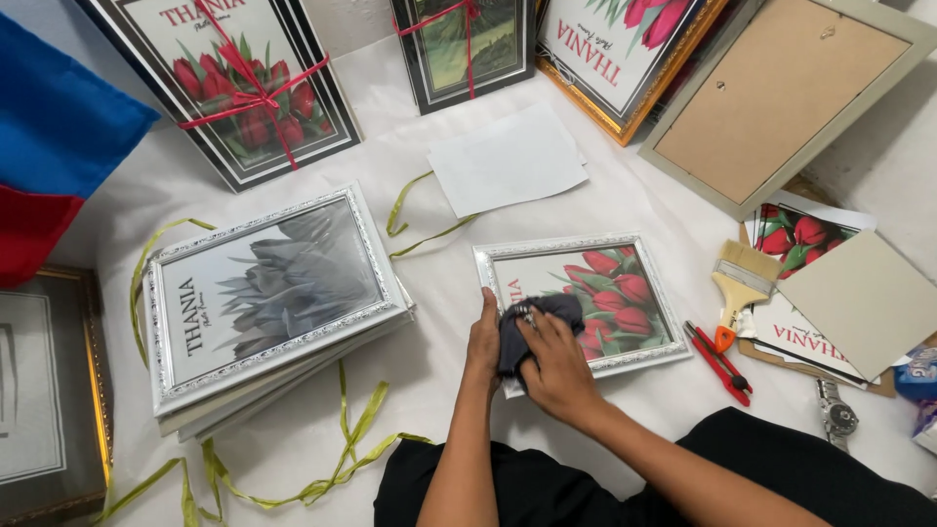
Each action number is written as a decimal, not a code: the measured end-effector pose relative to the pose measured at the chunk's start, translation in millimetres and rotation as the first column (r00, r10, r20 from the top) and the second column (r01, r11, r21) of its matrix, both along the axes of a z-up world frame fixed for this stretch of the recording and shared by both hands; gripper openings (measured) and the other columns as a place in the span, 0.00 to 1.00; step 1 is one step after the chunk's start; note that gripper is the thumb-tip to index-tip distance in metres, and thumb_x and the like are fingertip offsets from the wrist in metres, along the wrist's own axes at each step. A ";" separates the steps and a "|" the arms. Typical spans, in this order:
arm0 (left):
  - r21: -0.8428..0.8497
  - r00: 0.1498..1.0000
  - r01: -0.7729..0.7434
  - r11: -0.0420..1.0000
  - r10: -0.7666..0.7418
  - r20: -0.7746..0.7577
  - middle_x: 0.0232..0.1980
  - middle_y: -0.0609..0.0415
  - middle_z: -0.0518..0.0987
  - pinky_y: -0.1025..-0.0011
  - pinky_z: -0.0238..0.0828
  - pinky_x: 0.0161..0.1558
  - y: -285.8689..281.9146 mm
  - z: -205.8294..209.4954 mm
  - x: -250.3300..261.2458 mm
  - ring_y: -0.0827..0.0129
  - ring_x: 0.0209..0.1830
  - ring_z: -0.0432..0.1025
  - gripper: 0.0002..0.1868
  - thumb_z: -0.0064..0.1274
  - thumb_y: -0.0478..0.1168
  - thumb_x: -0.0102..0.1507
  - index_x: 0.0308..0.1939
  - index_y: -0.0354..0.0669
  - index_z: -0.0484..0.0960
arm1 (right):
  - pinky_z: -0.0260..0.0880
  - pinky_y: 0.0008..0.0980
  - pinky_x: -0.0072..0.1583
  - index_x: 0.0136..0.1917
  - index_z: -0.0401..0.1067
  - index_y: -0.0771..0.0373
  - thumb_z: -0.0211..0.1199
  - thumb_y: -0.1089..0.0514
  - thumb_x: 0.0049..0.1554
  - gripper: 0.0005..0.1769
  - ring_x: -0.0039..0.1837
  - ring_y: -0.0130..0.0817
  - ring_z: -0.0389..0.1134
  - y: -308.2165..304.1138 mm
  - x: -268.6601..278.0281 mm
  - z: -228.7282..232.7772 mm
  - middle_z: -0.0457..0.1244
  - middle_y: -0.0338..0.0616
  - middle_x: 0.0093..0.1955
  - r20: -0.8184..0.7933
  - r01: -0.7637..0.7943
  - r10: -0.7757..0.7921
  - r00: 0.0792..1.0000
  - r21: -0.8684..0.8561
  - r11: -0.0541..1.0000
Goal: Assembling picture frames by inserting artwork, adding backboards, and cleaning the glass.
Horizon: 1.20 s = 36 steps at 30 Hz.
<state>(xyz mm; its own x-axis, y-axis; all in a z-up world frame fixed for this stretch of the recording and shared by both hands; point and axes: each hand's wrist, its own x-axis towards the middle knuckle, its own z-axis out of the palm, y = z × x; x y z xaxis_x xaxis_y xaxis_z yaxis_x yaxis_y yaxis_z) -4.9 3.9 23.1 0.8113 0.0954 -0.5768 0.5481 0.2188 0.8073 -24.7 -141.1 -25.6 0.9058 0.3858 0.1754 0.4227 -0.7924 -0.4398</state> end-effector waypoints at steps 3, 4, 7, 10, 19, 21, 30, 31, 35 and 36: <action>-0.082 0.994 -0.111 0.990 0.111 -0.006 0.54 0.36 0.81 0.60 0.70 0.59 -0.7 -35.0 12.9 0.52 0.57 0.74 0.56 0.36 0.82 0.62 0.60 0.28 0.80 | 0.56 0.55 0.73 0.74 0.66 0.59 0.51 0.58 0.54 0.33 0.76 0.62 0.54 14.9 58.3 -8.1 0.55 0.60 0.77 0.035 -0.006 0.006 0.999 0.013 1.000; -0.082 0.995 -0.103 0.991 0.103 -0.006 0.54 0.36 0.81 0.60 0.70 0.59 -0.3 -55.5 16.7 0.52 0.57 0.74 0.56 0.36 0.82 0.62 0.60 0.28 0.80 | 0.56 0.55 0.73 0.74 0.66 0.59 0.51 0.58 0.54 0.33 0.76 0.62 0.54 18.2 71.7 -6.0 0.55 0.60 0.77 0.035 0.002 -0.003 0.999 0.013 1.000; -0.193 0.981 -0.191 0.962 0.188 -0.034 0.51 0.37 0.82 0.61 0.76 0.53 0.7 -89.2 22.0 0.55 0.52 0.78 0.54 0.45 0.80 0.61 0.60 0.26 0.78 | 0.54 0.60 0.74 0.79 0.57 0.53 0.48 0.55 0.57 0.36 0.81 0.59 0.46 20.0 103.6 2.2 0.47 0.54 0.83 -0.088 -0.041 0.035 0.996 -0.069 0.997; -0.202 0.981 -0.196 0.960 0.194 -0.030 0.53 0.34 0.82 0.54 0.75 0.56 0.2 -75.7 18.0 0.51 0.54 0.78 0.47 0.62 0.69 0.58 0.60 0.25 0.78 | 0.49 0.66 0.75 0.81 0.52 0.42 0.46 0.51 0.59 0.36 0.84 0.53 0.42 -0.1 117.1 16.2 0.42 0.45 0.85 -0.146 -0.070 0.038 0.989 -0.225 0.972; -0.212 0.986 -0.167 0.963 0.163 -0.034 0.38 0.40 0.85 0.59 0.82 0.39 -2.0 -74.4 18.4 0.57 0.35 0.82 0.27 0.72 0.49 0.55 0.48 0.32 0.82 | 0.51 0.58 0.77 0.82 0.55 0.48 0.47 0.50 0.59 0.37 0.84 0.59 0.42 -164.0 148.1 -39.4 0.42 0.56 0.85 -0.299 0.176 -0.272 0.915 -0.311 0.934; -0.216 0.984 -0.177 0.960 0.174 -0.037 0.37 0.41 0.85 0.59 0.82 0.39 -1.0 -75.7 18.6 0.57 0.35 0.82 0.25 0.70 0.48 0.57 0.48 0.32 0.82 | 0.54 0.57 0.76 0.82 0.53 0.44 0.49 0.51 0.59 0.38 0.83 0.60 0.43 -175.0 129.6 -38.5 0.42 0.58 0.85 -0.378 0.101 -0.257 0.889 -0.384 0.918; -0.238 0.985 -0.172 0.956 0.172 -0.019 0.38 0.38 0.85 0.58 0.82 0.40 -3.4 -71.3 17.2 0.56 0.36 0.82 0.29 0.67 0.55 0.59 0.49 0.31 0.81 | 0.63 0.60 0.71 0.79 0.58 0.47 0.52 0.47 0.57 0.37 0.79 0.67 0.52 -179.8 11.6 -31.6 0.47 0.66 0.82 -0.415 0.097 -0.324 0.850 -0.481 0.871; -0.239 0.985 -0.169 0.956 0.170 -0.017 0.38 0.38 0.85 0.58 0.82 0.40 -4.2 -71.7 16.8 0.56 0.36 0.82 0.29 0.67 0.55 0.59 0.49 0.31 0.81 | 0.63 0.60 0.71 0.79 0.58 0.47 0.52 0.47 0.57 0.37 0.79 0.67 0.52 -155.4 1.8 -10.4 0.47 0.66 0.82 -0.413 0.100 -0.326 0.850 -0.482 0.870; -0.152 0.990 -0.143 0.978 0.139 -0.034 0.43 0.36 0.83 0.61 0.79 0.44 -3.8 -34.6 10.1 0.54 0.41 0.81 0.37 0.56 0.62 0.60 0.52 0.27 0.80 | 0.59 0.60 0.70 0.75 0.62 0.54 0.54 0.51 0.57 0.32 0.81 0.62 0.47 -72.7 -33.5 19.2 0.47 0.58 0.82 -0.324 -0.025 -0.052 0.945 -0.229 0.973; -0.069 0.995 -0.095 0.993 0.092 -0.039 0.50 0.33 0.82 0.62 0.75 0.49 -2.9 -15.3 8.4 0.51 0.47 0.79 0.42 0.49 0.64 0.59 0.56 0.23 0.78 | 0.56 0.55 0.71 0.75 0.62 0.55 0.57 0.51 0.56 0.33 0.82 0.57 0.44 -56.0 -39.7 13.4 0.45 0.52 0.83 -0.249 -0.083 0.057 0.967 -0.098 0.992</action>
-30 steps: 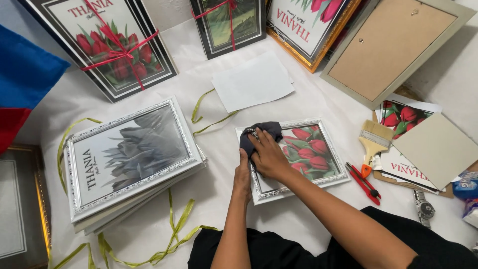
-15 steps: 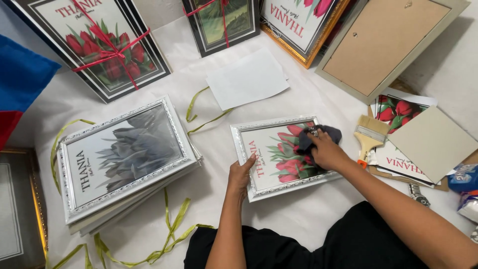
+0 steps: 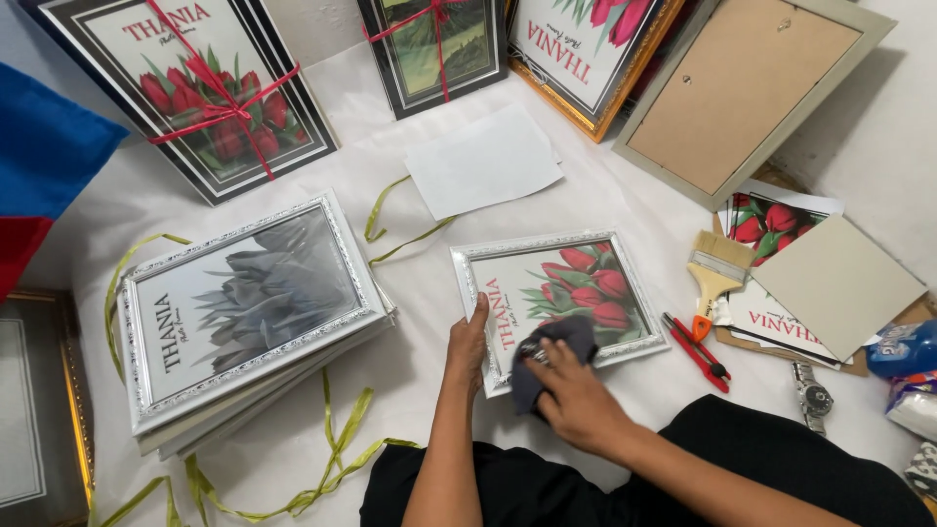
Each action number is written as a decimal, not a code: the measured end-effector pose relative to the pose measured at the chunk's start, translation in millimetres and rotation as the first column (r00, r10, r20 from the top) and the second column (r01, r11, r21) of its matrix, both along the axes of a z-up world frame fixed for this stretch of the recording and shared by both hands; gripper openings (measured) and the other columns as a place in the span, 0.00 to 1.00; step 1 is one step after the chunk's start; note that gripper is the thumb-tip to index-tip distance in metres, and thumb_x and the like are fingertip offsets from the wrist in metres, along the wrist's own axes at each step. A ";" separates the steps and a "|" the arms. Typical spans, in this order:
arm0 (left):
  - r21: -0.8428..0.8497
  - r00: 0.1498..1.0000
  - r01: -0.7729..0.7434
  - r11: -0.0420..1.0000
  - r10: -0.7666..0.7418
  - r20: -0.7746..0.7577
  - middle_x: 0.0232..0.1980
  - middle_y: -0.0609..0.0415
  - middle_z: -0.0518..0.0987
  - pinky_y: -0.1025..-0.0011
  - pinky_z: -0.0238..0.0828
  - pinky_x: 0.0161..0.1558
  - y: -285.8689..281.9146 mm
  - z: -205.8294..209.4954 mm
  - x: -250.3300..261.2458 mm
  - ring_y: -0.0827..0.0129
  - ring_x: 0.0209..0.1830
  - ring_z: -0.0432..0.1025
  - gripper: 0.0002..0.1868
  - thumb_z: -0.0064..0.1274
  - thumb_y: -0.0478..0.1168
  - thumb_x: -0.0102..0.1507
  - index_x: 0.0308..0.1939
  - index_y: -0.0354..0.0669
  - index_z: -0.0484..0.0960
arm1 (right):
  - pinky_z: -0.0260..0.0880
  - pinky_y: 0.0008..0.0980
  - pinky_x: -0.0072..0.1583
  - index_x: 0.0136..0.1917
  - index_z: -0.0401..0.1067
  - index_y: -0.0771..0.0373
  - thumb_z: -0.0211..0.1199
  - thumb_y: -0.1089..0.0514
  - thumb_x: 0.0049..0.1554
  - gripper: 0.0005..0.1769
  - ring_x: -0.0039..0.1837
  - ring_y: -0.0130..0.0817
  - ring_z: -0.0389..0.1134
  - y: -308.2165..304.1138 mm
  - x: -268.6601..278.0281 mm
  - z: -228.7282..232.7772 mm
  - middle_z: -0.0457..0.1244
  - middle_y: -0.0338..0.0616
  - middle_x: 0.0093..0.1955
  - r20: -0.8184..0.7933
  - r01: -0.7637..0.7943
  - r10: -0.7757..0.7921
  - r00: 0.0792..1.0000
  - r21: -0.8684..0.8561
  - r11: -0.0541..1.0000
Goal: Assembling picture frames by inserting artwork, adding backboards, and cleaning the glass.
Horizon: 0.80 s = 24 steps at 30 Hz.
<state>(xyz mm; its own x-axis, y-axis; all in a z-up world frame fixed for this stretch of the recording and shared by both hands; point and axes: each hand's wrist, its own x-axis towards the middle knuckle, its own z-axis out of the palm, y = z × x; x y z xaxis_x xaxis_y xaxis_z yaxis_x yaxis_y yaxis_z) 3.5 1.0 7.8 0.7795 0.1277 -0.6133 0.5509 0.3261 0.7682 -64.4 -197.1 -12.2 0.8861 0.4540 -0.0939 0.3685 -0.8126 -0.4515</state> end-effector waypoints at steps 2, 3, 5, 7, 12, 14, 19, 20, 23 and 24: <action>0.062 1.000 0.021 0.998 -0.021 -0.009 0.45 0.39 0.80 0.66 0.71 0.47 2.4 0.8 1.4 0.58 0.43 0.74 0.42 0.46 0.67 0.59 0.51 0.25 0.80 | 0.57 0.51 0.71 0.73 0.63 0.59 0.55 0.53 0.58 0.30 0.81 0.57 0.47 21.1 8.0 10.7 0.48 0.53 0.81 0.009 -0.061 0.061 0.998 0.115 0.991; 0.122 0.999 0.044 0.992 -0.042 -0.020 0.40 0.45 0.78 0.71 0.68 0.45 3.8 0.3 1.6 0.65 0.40 0.70 0.43 0.44 0.70 0.59 0.47 0.28 0.82 | 0.57 0.48 0.71 0.72 0.64 0.62 0.54 0.55 0.60 0.27 0.80 0.58 0.49 31.9 11.6 15.1 0.51 0.53 0.80 0.024 -0.122 0.119 0.993 0.226 0.966; 0.045 1.000 -0.003 0.999 0.003 0.005 0.37 0.44 0.80 0.67 0.74 0.43 4.3 -56.0 11.9 0.63 0.38 0.75 0.42 0.52 0.72 0.58 0.46 0.31 0.83 | 0.57 0.58 0.70 0.76 0.59 0.58 0.54 0.54 0.59 0.32 0.81 0.61 0.44 37.8 51.3 -6.9 0.46 0.55 0.82 -0.019 -0.048 0.051 0.999 0.127 0.991; -0.034 0.998 -0.049 0.998 0.050 0.027 0.35 0.44 0.82 0.63 0.81 0.42 3.8 -76.0 13.8 0.61 0.36 0.80 0.42 0.60 0.74 0.58 0.46 0.34 0.84 | 0.57 0.67 0.69 0.80 0.53 0.53 0.54 0.53 0.58 0.37 0.83 0.63 0.39 39.9 90.6 -22.5 0.42 0.57 0.84 -0.053 0.022 -0.021 0.998 0.023 1.000; -0.058 0.996 -0.082 0.995 0.083 0.013 0.34 0.45 0.82 0.64 0.81 0.40 2.6 -62.4 12.0 0.61 0.35 0.81 0.37 0.63 0.67 0.58 0.46 0.33 0.83 | 0.55 0.59 0.73 0.78 0.59 0.48 0.51 0.56 0.58 0.34 0.81 0.62 0.46 36.0 153.6 -34.7 0.47 0.53 0.83 0.309 -0.178 0.171 0.936 -0.006 0.984; -0.057 0.997 -0.072 0.996 0.073 0.019 0.33 0.45 0.82 0.64 0.81 0.39 1.2 -61.4 11.9 0.61 0.34 0.81 0.35 0.65 0.65 0.58 0.45 0.33 0.83 | 0.57 0.59 0.72 0.75 0.63 0.51 0.55 0.58 0.57 0.32 0.79 0.64 0.50 16.5 164.0 -35.7 0.51 0.56 0.80 0.372 -0.229 0.211 0.904 0.004 0.973; -0.105 0.998 -0.053 0.993 0.056 0.024 0.38 0.42 0.84 0.59 0.81 0.42 1.5 -59.2 10.1 0.59 0.37 0.81 0.30 0.69 0.54 0.58 0.50 0.32 0.81 | 0.58 0.55 0.74 0.80 0.57 0.51 0.51 0.57 0.60 0.35 0.79 0.68 0.49 -72.9 198.6 -51.9 0.48 0.65 0.81 0.258 0.047 0.006 0.966 -0.197 0.979; -0.108 0.998 -0.049 0.993 0.051 0.019 0.38 0.41 0.84 0.58 0.81 0.41 1.3 -61.9 10.2 0.57 0.37 0.82 0.29 0.69 0.53 0.58 0.50 0.32 0.81 | 0.58 0.52 0.75 0.80 0.57 0.50 0.51 0.56 0.59 0.35 0.81 0.64 0.48 -91.3 199.8 -55.4 0.47 0.61 0.83 0.175 0.088 -0.046 0.984 -0.240 0.967; -0.125 0.999 -0.047 0.991 0.049 0.013 0.38 0.40 0.85 0.57 0.82 0.40 2.6 -73.7 7.9 0.55 0.37 0.83 0.27 0.68 0.52 0.59 0.49 0.33 0.81 | 0.62 0.49 0.74 0.80 0.58 0.48 0.50 0.56 0.59 0.36 0.81 0.60 0.51 -114.8 169.4 -51.1 0.48 0.58 0.83 0.043 0.096 -0.086 0.995 -0.341 0.935; -0.137 0.998 -0.056 0.989 0.059 0.019 0.38 0.40 0.85 0.57 0.82 0.40 3.5 -76.7 10.8 0.55 0.37 0.83 0.26 0.68 0.52 0.59 0.49 0.33 0.81 | 0.65 0.48 0.72 0.80 0.58 0.47 0.50 0.57 0.58 0.36 0.79 0.59 0.54 -116.8 158.4 -44.6 0.49 0.59 0.82 -0.001 0.058 -0.064 0.998 -0.390 0.919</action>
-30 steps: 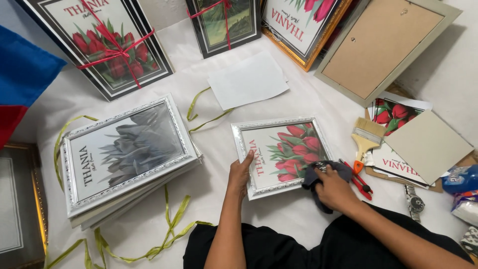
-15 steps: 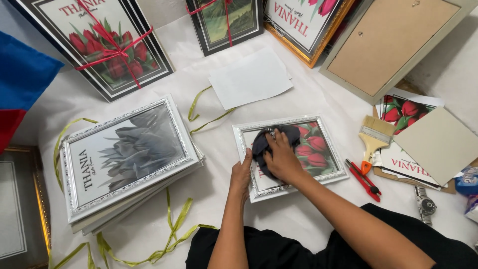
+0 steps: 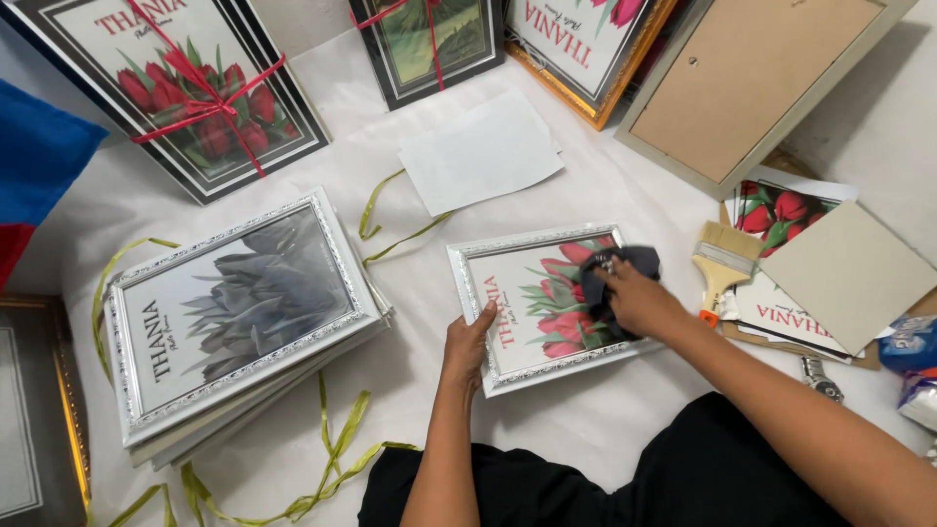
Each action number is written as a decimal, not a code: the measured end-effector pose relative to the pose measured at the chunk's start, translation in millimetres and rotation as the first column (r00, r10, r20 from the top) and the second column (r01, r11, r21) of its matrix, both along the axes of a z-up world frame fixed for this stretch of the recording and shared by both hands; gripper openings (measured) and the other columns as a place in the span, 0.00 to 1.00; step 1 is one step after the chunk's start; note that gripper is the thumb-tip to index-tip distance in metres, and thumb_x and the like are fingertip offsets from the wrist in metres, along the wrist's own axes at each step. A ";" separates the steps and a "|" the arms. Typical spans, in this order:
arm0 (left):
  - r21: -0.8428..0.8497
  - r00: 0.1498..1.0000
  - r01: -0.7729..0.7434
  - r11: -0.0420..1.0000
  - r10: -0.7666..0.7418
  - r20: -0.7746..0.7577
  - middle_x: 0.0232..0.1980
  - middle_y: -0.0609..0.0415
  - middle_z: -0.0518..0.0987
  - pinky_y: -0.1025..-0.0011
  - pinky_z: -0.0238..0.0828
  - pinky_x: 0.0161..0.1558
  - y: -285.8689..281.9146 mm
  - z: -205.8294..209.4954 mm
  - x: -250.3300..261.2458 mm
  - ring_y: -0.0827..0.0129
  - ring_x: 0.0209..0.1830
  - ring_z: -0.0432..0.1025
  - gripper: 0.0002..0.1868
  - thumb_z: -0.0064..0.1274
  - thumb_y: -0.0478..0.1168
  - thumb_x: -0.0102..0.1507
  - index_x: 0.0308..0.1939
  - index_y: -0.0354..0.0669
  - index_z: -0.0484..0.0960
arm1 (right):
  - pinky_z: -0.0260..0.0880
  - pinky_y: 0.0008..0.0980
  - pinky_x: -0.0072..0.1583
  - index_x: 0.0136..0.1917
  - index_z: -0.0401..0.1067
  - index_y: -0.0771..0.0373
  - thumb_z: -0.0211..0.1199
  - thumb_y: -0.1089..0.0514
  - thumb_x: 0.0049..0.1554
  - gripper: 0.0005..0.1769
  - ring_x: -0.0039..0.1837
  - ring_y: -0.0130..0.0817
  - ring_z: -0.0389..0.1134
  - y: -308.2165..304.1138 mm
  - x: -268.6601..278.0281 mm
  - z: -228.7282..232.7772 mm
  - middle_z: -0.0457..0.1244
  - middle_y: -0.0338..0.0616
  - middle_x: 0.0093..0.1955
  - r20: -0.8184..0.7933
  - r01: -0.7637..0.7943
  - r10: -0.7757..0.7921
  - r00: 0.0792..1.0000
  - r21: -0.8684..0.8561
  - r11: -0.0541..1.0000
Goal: Assembling picture frames by inserting artwork, adding backboards, and cleaning the glass.
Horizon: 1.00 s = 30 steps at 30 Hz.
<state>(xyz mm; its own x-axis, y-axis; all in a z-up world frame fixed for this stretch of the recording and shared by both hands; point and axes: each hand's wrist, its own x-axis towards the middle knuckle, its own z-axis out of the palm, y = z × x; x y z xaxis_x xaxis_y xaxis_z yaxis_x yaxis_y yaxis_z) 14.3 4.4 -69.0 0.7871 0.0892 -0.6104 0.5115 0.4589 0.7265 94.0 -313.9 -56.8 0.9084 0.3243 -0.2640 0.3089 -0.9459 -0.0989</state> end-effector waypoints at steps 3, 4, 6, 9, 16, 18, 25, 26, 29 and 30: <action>-0.011 1.000 -0.022 1.000 0.022 0.019 0.37 0.41 0.85 0.58 0.82 0.40 -0.9 3.3 0.5 0.56 0.37 0.83 0.25 0.68 0.51 0.59 0.48 0.34 0.81 | 0.70 0.46 0.69 0.79 0.57 0.42 0.49 0.52 0.58 0.36 0.77 0.56 0.58 -24.5 -56.9 -29.4 0.51 0.58 0.80 -0.074 0.013 -0.019 0.997 -0.091 0.996; -0.012 1.000 -0.019 1.000 0.020 0.023 0.37 0.41 0.85 0.58 0.82 0.40 -0.2 1.9 0.3 0.56 0.37 0.83 0.25 0.68 0.51 0.59 0.48 0.34 0.81 | 0.70 0.46 0.69 0.79 0.57 0.42 0.49 0.52 0.58 0.36 0.77 0.56 0.58 -25.4 -77.7 -24.9 0.51 0.58 0.80 -0.070 0.015 -0.022 0.997 -0.092 0.996; -0.014 1.000 -0.009 1.000 0.009 0.027 0.39 0.39 0.85 0.56 0.82 0.41 0.4 -0.3 0.7 0.54 0.38 0.83 0.26 0.68 0.51 0.59 0.49 0.33 0.80 | 0.71 0.52 0.67 0.78 0.58 0.48 0.51 0.54 0.57 0.35 0.73 0.61 0.61 -27.8 -118.9 -15.9 0.52 0.66 0.78 -0.158 0.021 -0.032 0.987 -0.071 0.997; -0.025 0.999 -0.020 0.999 0.021 0.037 0.39 0.39 0.85 0.57 0.82 0.41 -0.6 -2.5 1.4 0.54 0.37 0.82 0.27 0.68 0.51 0.59 0.49 0.32 0.80 | 0.73 0.46 0.64 0.64 0.77 0.52 0.55 0.47 0.56 0.25 0.63 0.53 0.71 20.3 -169.9 88.7 0.71 0.54 0.59 -0.497 0.096 -0.031 0.867 0.106 0.990; -0.026 0.998 -0.033 0.999 0.035 0.056 0.39 0.38 0.85 0.56 0.82 0.40 13.6 7.4 1.1 0.53 0.37 0.82 0.26 0.68 0.50 0.59 0.49 0.32 0.79 | 0.77 0.28 0.39 0.45 0.84 0.58 0.61 0.37 0.55 0.24 0.31 0.35 0.77 4.9 -99.9 119.1 0.74 0.47 0.31 -0.500 0.577 -0.402 0.767 0.262 0.774; -0.119 0.995 -0.031 0.992 0.041 0.090 0.40 0.36 0.84 0.53 0.82 0.39 19.5 14.2 -0.4 0.50 0.37 0.82 0.25 0.67 0.46 0.60 0.51 0.29 0.79 | 0.74 0.41 0.53 0.57 0.82 0.44 0.62 0.28 0.55 0.27 0.54 0.43 0.76 -25.9 -78.7 100.4 0.75 0.41 0.46 -0.209 0.712 -0.693 0.690 0.366 0.599; -0.234 0.992 -0.049 0.971 0.076 0.105 0.39 0.33 0.84 0.49 0.82 0.37 33.5 5.9 -0.1 0.47 0.35 0.82 0.22 0.66 0.43 0.59 0.49 0.28 0.79 | 0.69 0.49 0.62 0.61 0.75 0.65 0.66 0.53 0.59 0.19 0.58 0.51 0.70 -38.1 -63.8 108.3 0.68 0.57 0.60 -0.723 0.736 -0.394 0.568 0.660 -0.151; -0.247 0.992 -0.035 0.968 0.063 0.106 0.39 0.33 0.84 0.50 0.82 0.38 35.0 -0.8 0.8 0.48 0.35 0.82 0.22 0.65 0.43 0.60 0.49 0.28 0.79 | 0.70 0.48 0.60 0.59 0.74 0.66 0.64 0.56 0.60 0.16 0.57 0.48 0.71 -30.4 -66.2 120.4 0.69 0.56 0.57 -0.745 0.721 -0.326 0.582 0.658 -0.217; -0.278 0.992 -0.016 0.960 0.051 0.119 0.40 0.31 0.83 0.48 0.82 0.39 36.6 -0.1 -0.4 0.46 0.36 0.82 0.22 0.64 0.42 0.60 0.50 0.26 0.79 | 0.71 0.50 0.60 0.59 0.72 0.68 0.60 0.62 0.60 0.15 0.56 0.48 0.72 -32.4 -64.7 117.2 0.69 0.57 0.55 -0.767 0.707 -0.214 0.605 0.641 -0.298; -0.301 0.990 -0.008 0.954 0.050 0.129 0.42 0.29 0.83 0.46 0.81 0.40 36.3 3.4 -2.4 0.44 0.38 0.82 0.23 0.64 0.42 0.61 0.51 0.25 0.78 | 0.70 0.54 0.61 0.61 0.70 0.69 0.58 0.65 0.59 0.17 0.57 0.50 0.71 -37.3 -63.3 109.6 0.68 0.60 0.56 -0.772 0.709 -0.177 0.610 0.632 -0.312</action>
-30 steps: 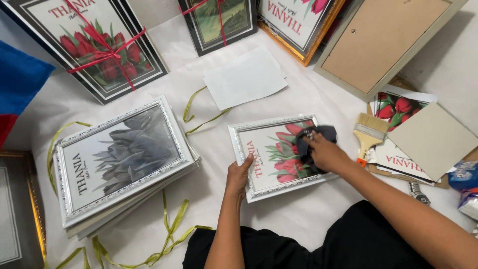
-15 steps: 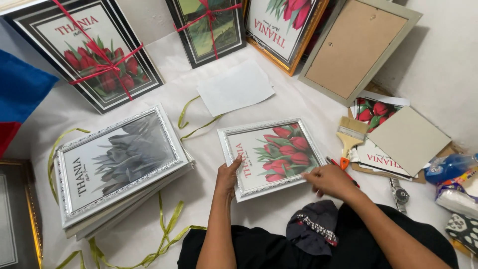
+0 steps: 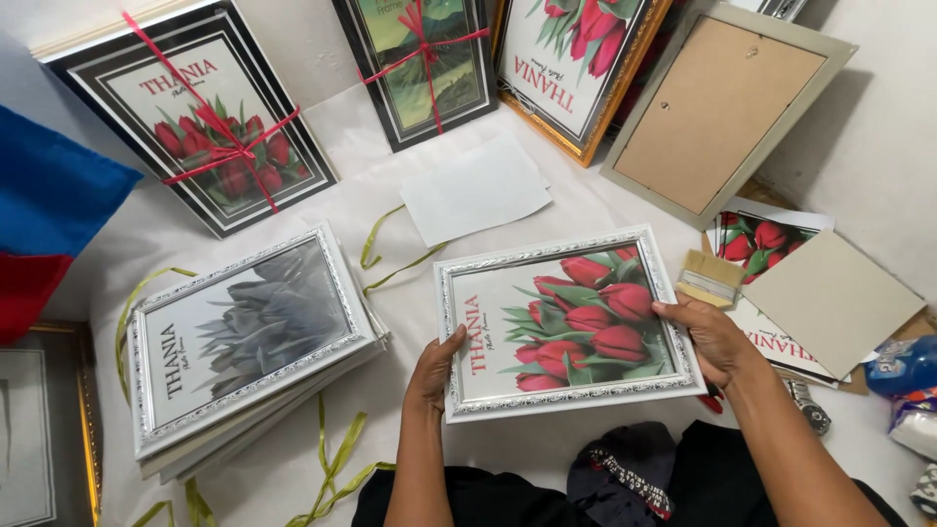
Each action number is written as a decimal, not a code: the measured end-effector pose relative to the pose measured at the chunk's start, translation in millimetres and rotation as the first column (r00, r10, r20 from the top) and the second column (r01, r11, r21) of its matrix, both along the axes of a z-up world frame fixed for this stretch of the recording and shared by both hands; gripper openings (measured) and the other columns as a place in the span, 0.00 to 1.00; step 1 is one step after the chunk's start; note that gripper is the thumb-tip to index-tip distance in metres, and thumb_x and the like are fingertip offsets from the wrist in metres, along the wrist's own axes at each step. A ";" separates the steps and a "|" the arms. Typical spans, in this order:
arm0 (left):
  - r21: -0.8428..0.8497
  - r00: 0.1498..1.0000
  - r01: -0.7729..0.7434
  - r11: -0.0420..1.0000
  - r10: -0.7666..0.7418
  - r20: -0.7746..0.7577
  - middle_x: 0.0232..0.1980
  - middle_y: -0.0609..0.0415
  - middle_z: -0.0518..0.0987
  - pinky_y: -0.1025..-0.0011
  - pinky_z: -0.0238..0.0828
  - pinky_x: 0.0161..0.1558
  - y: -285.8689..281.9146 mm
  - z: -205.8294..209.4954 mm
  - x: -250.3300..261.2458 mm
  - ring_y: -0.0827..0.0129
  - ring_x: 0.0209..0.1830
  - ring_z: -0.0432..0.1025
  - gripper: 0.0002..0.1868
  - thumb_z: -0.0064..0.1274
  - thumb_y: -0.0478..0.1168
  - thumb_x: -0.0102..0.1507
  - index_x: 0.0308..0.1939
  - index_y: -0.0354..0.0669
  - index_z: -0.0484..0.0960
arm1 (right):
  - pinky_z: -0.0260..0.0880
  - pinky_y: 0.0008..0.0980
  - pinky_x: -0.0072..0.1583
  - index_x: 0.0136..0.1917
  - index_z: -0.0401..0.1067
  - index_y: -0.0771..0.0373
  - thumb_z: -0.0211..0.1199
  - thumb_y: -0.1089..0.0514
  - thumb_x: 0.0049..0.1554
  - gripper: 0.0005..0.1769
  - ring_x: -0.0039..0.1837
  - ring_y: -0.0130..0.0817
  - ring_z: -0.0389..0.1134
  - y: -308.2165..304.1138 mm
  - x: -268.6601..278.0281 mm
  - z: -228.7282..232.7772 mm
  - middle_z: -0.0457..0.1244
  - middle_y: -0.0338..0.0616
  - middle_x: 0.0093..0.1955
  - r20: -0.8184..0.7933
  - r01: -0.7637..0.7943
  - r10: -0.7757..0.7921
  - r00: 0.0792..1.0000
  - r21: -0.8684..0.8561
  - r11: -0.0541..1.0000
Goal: Assembling picture frames by inserting artwork, adding backboards, and cleaning the glass.
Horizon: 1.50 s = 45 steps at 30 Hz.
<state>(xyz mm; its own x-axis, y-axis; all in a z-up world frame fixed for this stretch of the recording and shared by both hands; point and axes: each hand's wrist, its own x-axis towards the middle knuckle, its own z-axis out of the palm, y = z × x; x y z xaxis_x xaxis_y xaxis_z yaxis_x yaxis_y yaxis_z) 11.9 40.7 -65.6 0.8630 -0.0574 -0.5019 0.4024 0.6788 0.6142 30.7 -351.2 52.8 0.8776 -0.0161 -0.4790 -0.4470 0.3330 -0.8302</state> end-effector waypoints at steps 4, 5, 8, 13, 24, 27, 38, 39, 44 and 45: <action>-0.020 1.000 0.018 1.000 -0.018 0.019 0.44 0.29 0.83 0.45 0.81 0.43 -0.6 8.8 -3.5 0.44 0.40 0.82 0.23 0.61 0.42 0.63 0.52 0.25 0.78 | 0.70 0.55 0.60 0.62 0.69 0.70 0.58 0.66 0.59 0.17 0.56 0.51 0.71 -11.7 2.8 -18.3 0.68 0.61 0.55 -0.001 -0.015 0.015 1.000 0.022 1.000; -0.070 0.999 0.027 0.997 -0.026 0.021 0.45 0.33 0.83 0.48 0.80 0.45 -4.9 36.4 -10.1 0.48 0.42 0.81 0.25 0.59 0.47 0.62 0.54 0.28 0.79 | 0.70 0.55 0.60 0.61 0.69 0.70 0.58 0.66 0.59 0.16 0.56 0.52 0.72 -18.6 3.9 -29.0 0.68 0.61 0.54 -0.008 -0.020 0.020 1.000 0.035 0.999; -0.145 0.999 0.020 0.989 -0.016 0.030 0.50 0.36 0.82 0.49 0.77 0.50 -8.4 81.5 -15.7 0.48 0.49 0.79 0.32 0.55 0.54 0.61 0.58 0.32 0.79 | 0.70 0.56 0.59 0.61 0.69 0.71 0.57 0.65 0.60 0.16 0.55 0.53 0.72 -37.8 11.6 -55.1 0.68 0.63 0.55 -0.025 -0.031 0.033 0.999 0.056 0.998; -0.138 0.997 -0.051 0.989 0.059 0.053 0.53 0.36 0.82 0.50 0.77 0.51 -7.3 78.8 -10.8 0.48 0.50 0.79 0.40 0.43 0.66 0.62 0.62 0.35 0.78 | 0.70 0.59 0.59 0.60 0.70 0.71 0.57 0.63 0.60 0.15 0.54 0.55 0.73 -47.5 13.2 -74.5 0.69 0.63 0.53 -0.040 -0.032 0.037 0.999 0.131 0.991; 0.774 0.752 -0.547 0.320 -0.219 0.622 0.79 0.47 0.56 0.54 0.45 0.77 -20.9 106.0 -17.4 0.51 0.80 0.48 0.40 0.56 0.38 0.64 0.79 0.49 0.58 | 0.71 0.59 0.59 0.65 0.70 0.66 0.56 0.62 0.60 0.19 0.54 0.53 0.73 -49.9 7.2 -66.2 0.69 0.58 0.53 -0.179 0.046 -0.009 0.984 0.205 0.978; 0.777 0.689 -0.615 0.138 -0.386 0.613 0.72 0.47 0.67 0.53 0.52 0.74 -10.4 96.1 -18.8 0.47 0.76 0.57 0.17 0.56 0.36 0.65 0.58 0.48 0.83 | 0.66 0.62 0.65 0.82 0.48 0.55 0.56 0.66 0.58 0.42 0.59 0.53 0.69 -49.4 23.5 -65.5 0.64 0.57 0.62 -0.083 0.057 -0.050 0.995 0.086 0.995; 0.737 0.723 -0.630 0.245 -0.163 0.672 0.32 0.61 0.81 0.61 0.69 0.54 -11.5 69.9 -17.5 0.64 0.37 0.78 0.17 0.77 0.45 0.48 0.34 0.52 0.84 | 0.75 0.56 0.54 0.63 0.68 0.68 0.51 0.31 0.60 0.39 0.51 0.58 0.72 -29.9 15.1 -24.0 0.67 0.71 0.53 -0.015 -0.022 0.026 1.000 0.204 0.979; 0.722 0.737 -0.624 0.300 -0.084 0.671 0.27 0.57 0.81 0.62 0.76 0.42 -12.2 62.0 -17.7 0.61 0.31 0.79 0.22 0.81 0.47 0.44 0.32 0.50 0.82 | 0.71 0.62 0.59 0.62 0.67 0.72 0.49 0.17 0.58 0.52 0.57 0.64 0.70 -28.3 12.6 -22.3 0.65 0.75 0.56 -0.010 -0.024 0.027 1.000 0.222 0.975; 0.887 0.946 -0.297 0.354 -0.015 0.323 0.18 0.49 0.79 0.67 0.66 0.22 -22.9 113.0 -21.4 0.63 0.16 0.72 0.27 0.77 0.59 0.47 0.27 0.46 0.77 | 0.74 0.56 0.53 0.52 0.68 0.65 0.57 0.37 0.60 0.27 0.53 0.59 0.73 6.3 6.1 -10.6 0.69 0.69 0.53 -0.058 -0.073 0.076 0.995 0.057 0.996; 0.925 0.992 -0.103 0.367 -0.030 0.122 0.18 0.44 0.77 0.64 0.61 0.21 -21.1 114.8 -19.2 0.58 0.16 0.68 0.33 0.75 0.66 0.48 0.28 0.43 0.76 | 0.77 0.52 0.49 0.48 0.67 0.63 0.62 0.50 0.61 0.14 0.47 0.55 0.75 8.9 6.9 -22.2 0.70 0.66 0.47 -0.093 -0.098 0.095 0.991 -0.029 0.995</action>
